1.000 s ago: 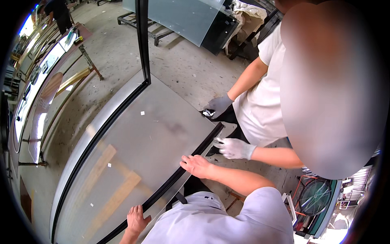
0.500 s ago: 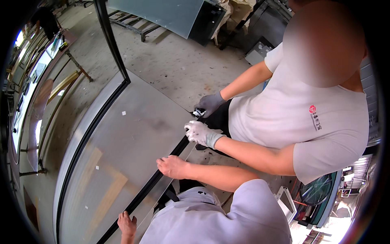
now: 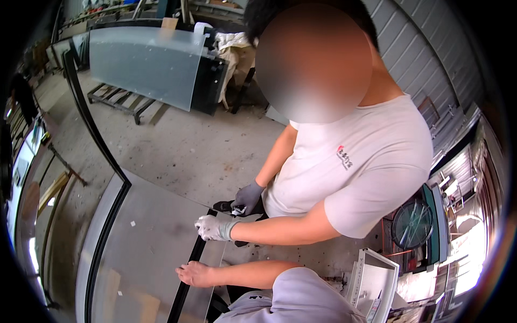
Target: The person assembles a large window frame by positioning a glass pane, applying a black rubber seal along the edges, and using a caulking gun to apply sealant.
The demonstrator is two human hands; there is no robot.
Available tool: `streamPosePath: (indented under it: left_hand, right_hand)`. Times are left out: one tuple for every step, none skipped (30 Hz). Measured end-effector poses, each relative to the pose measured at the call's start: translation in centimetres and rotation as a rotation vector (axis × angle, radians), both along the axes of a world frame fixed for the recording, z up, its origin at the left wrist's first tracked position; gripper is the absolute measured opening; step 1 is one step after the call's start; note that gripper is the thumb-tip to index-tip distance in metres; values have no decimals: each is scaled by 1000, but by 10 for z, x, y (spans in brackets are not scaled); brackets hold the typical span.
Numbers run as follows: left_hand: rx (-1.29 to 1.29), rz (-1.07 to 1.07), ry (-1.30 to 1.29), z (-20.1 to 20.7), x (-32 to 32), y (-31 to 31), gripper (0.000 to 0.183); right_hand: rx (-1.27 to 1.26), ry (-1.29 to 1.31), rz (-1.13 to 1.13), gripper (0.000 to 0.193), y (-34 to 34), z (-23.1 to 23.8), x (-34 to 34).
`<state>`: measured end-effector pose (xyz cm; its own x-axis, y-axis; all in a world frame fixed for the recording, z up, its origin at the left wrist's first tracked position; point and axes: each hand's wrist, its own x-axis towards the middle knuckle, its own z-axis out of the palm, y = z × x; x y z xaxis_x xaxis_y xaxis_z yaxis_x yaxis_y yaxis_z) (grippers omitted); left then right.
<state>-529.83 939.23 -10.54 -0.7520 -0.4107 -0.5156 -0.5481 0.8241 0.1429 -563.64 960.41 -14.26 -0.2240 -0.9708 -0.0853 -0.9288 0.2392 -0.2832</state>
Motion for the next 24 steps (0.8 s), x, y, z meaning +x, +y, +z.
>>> streamPosePath:
  left_hand:
    - [-5,-14,13,2,-5,0,29]
    - [-12,-23,18,5,-6,0,28]
    - [-17,-30,23,4,-8,-3,26]
    - [-12,-48,30,1,-9,-5,27]
    - [-8,-54,34,-3,-6,-7,27]
    - [-3,-63,33,-3,-6,-9,28]
    - [11,-91,17,-3,-7,-10,28]
    - [22,-116,1,1,-15,-10,29]
    - [30,-141,-20,9,-22,-11,30]
    - [71,-144,18,15,-32,-9,30]
    - [105,-141,56,22,-43,-5,30]
    - [137,-132,93,26,-54,-1,30]
    - [150,-153,146,28,-67,4,29]
    - [161,-174,200,28,-77,10,28]
    - [157,-197,263,23,-84,15,27]
    - [151,-218,331,16,-92,19,27]
    - [146,-241,405,12,-102,26,26]
    - [146,-257,466,14,-110,34,25]
    - [140,-270,525,18,-118,43,24]
    - [129,-280,579,22,-121,54,23]
    - [143,-257,591,24,-124,66,23]
    - [137,-268,617,26,-125,78,23]
    - [130,-275,643,26,-125,92,23]
    - [123,-281,670,30,-126,107,23]
  right_hand:
    - [5,-14,-22,17,2,-1,0]
    - [8,-36,-39,18,3,0,2]
    - [12,-58,-55,19,5,3,3]
    - [-47,-62,-87,20,11,6,4]
    - [-106,-69,-106,21,15,18,6]
    - [-164,-80,-129,22,21,28,12]
    - [-167,-222,-187,23,28,36,19]
    - [-172,-364,-242,25,36,43,27]
    - [-180,-512,-297,26,45,48,36]
    - [-238,-564,-369,27,59,38,49]
    - [-300,-617,-433,28,74,29,63]
    - [-259,-758,-565,28,88,39,72]
    - [-211,-896,-698,27,104,50,81]
    - [-144,-1095,-856,27,124,42,91]
    - [-70,-1291,-1016,27,144,30,105]
    - [-61,-1342,-1054,26,164,28,116]
    - [-54,-1387,-1095,26,187,27,125]
    - [-35,-1393,-1083,30,207,20,136]
    - [-77,-1251,-909,30,230,12,145]
    - [-118,-1113,-731,31,252,4,150]
    - [-120,-1161,-731,31,268,4,151]
    - [-120,-1209,-729,31,284,5,153]
    - [-115,-1257,-723,32,300,10,152]
    - [-98,-1277,-737,32,314,17,147]
